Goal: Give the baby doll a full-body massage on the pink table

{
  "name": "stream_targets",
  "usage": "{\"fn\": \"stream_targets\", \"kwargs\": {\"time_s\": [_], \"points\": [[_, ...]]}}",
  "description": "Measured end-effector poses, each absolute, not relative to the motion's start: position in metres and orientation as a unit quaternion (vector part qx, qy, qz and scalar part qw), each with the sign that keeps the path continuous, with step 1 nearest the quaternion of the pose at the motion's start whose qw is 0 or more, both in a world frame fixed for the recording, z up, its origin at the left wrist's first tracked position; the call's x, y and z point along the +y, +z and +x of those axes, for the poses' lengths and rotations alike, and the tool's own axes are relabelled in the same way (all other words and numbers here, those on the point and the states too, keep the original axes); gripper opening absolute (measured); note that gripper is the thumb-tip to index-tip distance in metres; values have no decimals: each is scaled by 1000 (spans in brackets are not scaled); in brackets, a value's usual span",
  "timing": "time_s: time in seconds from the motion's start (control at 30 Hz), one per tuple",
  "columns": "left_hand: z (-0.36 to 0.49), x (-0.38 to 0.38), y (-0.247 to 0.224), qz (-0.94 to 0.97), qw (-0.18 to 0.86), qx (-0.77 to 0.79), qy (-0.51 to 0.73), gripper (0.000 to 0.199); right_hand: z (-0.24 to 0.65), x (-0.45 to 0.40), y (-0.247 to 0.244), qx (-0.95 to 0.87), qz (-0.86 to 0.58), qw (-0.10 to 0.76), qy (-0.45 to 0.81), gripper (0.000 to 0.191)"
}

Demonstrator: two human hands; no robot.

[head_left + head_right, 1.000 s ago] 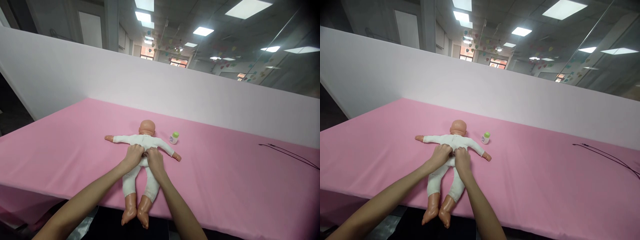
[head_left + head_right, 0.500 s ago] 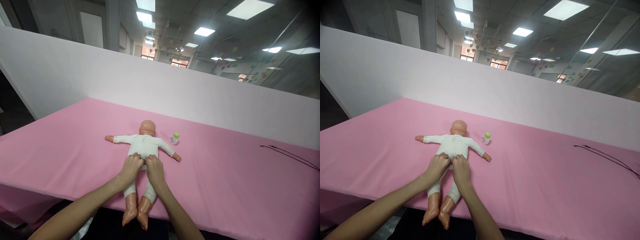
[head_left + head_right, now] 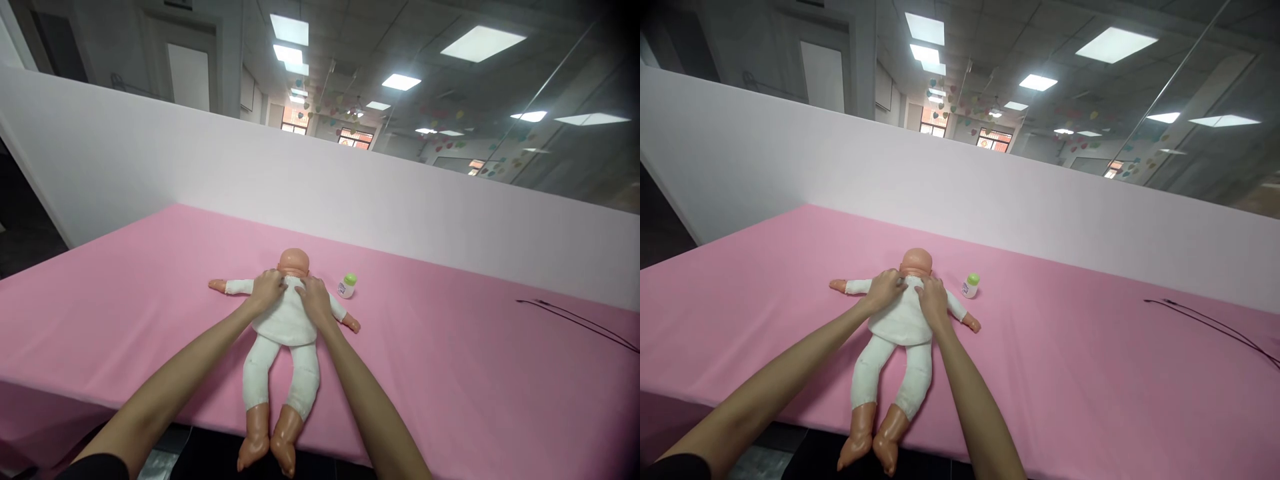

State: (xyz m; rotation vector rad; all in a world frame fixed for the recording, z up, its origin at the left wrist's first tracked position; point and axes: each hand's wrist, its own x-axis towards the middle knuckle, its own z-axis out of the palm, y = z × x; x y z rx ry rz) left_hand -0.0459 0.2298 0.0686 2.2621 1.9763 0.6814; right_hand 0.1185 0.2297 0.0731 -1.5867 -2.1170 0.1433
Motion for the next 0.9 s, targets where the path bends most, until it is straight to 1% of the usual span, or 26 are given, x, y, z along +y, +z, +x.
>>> {"fn": "stream_targets", "kwargs": {"time_s": [0.13,0.33,0.47,0.53,0.6,0.67,0.77,0.83,0.9], "points": [[-40,240,55,727,21,652,216,14,108,241,62,-765,-613,198,10,15],[-31,243,46,724,12,660,201,19,104,244,49,-747,-639,184,7,23],[-34,232,47,738,1,643,203,23,112,235,50,-753,-628,197,12,20],[-37,221,47,748,-13,629,212,25,117,226,50,-760,-610,223,15,17],[-39,211,45,756,-27,616,220,26,120,217,49,-770,-582,258,26,20],[-39,205,42,763,-26,611,212,26,119,212,46,-780,-563,271,42,23],[-34,208,40,769,-7,614,179,26,114,213,42,-779,-581,225,62,19],[-29,215,42,770,2,617,162,26,108,217,42,-770,-603,196,68,23],[-24,222,46,771,9,619,149,26,105,221,44,-763,-615,187,70,28]]}}
